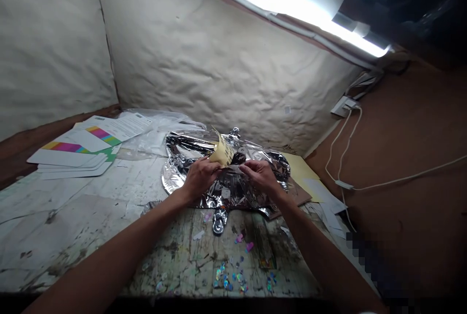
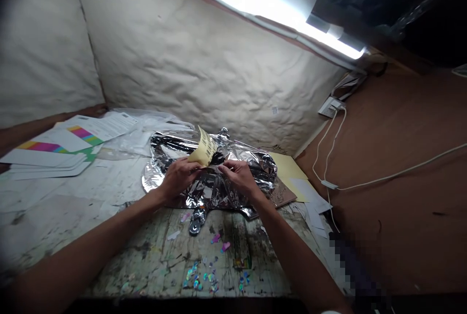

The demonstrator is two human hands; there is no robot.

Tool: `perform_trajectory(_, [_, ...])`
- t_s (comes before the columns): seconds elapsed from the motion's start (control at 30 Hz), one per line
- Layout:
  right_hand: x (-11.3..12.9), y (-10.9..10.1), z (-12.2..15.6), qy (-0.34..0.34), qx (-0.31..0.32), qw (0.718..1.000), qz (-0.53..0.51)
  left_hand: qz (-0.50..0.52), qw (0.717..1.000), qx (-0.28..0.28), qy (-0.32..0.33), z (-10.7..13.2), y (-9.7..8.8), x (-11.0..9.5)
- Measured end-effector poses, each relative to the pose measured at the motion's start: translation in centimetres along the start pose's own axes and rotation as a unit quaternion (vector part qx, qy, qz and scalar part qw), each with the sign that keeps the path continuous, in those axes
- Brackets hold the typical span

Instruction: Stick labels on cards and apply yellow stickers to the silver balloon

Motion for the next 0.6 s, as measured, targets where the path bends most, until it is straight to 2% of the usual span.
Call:
perform_trajectory(0.1, [0.2,-0.3,1.6,-0.026,-0.008,0.986,0.162,-0.002,0.999,-0.033,-0.003,0.1,-0.4,0.2])
perform_trajectory(0.17, [-1.0,-0.7,2.0,-0.014,0.003,0.969,0.247,0.014,0.998,-0.061,-0.008,0.2,-0.8,0.3])
perform_trajectory(0.23, [-2.9,-1.1,0.9,0.002,0.023,0.965,0.262,0.047,0.992,-0.113,-0.009,0.3,-1.9,0.1])
perform_trajectory(0.3, [-4.9,-1.1,-1.8,0.009,0.073,0.973,0.217,0.082,0.976,-0.199,-0.017,0.5,-4.2,-0.1])
perform_trajectory(0.37, [-7.1,-0.2,-5.3,0.032,0.168,0.969,0.177,0.101,0.951,-0.29,-0.03,0.9,-6.8,-0.1])
perform_trajectory(0.43, [-9.0,-0.2,-9.3,0.067,0.195,0.961,0.186,0.103,0.93,-0.352,-0.027,1.3,-8.9,-0.5])
perform_trajectory(0.5, [-9.9,-0.4,-13.1,0.076,0.182,0.961,0.196,0.095,0.923,-0.373,-0.004,1.5,-9.9,-0.9])
perform_trajectory(0.6, [-10.7,-0.5,-17.2,0.092,0.138,0.959,0.231,0.06,0.939,-0.339,0.008,1.3,-8.9,-1.0])
Point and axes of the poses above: each hand's wrist, its own z-axis away from the middle knuckle, its own y-axis out of the palm, x = y × z, the point moved 9 cm from there along -z, towards the middle knuckle, and after that the axes turned 13 degrees about z, right-handed, at the moved point
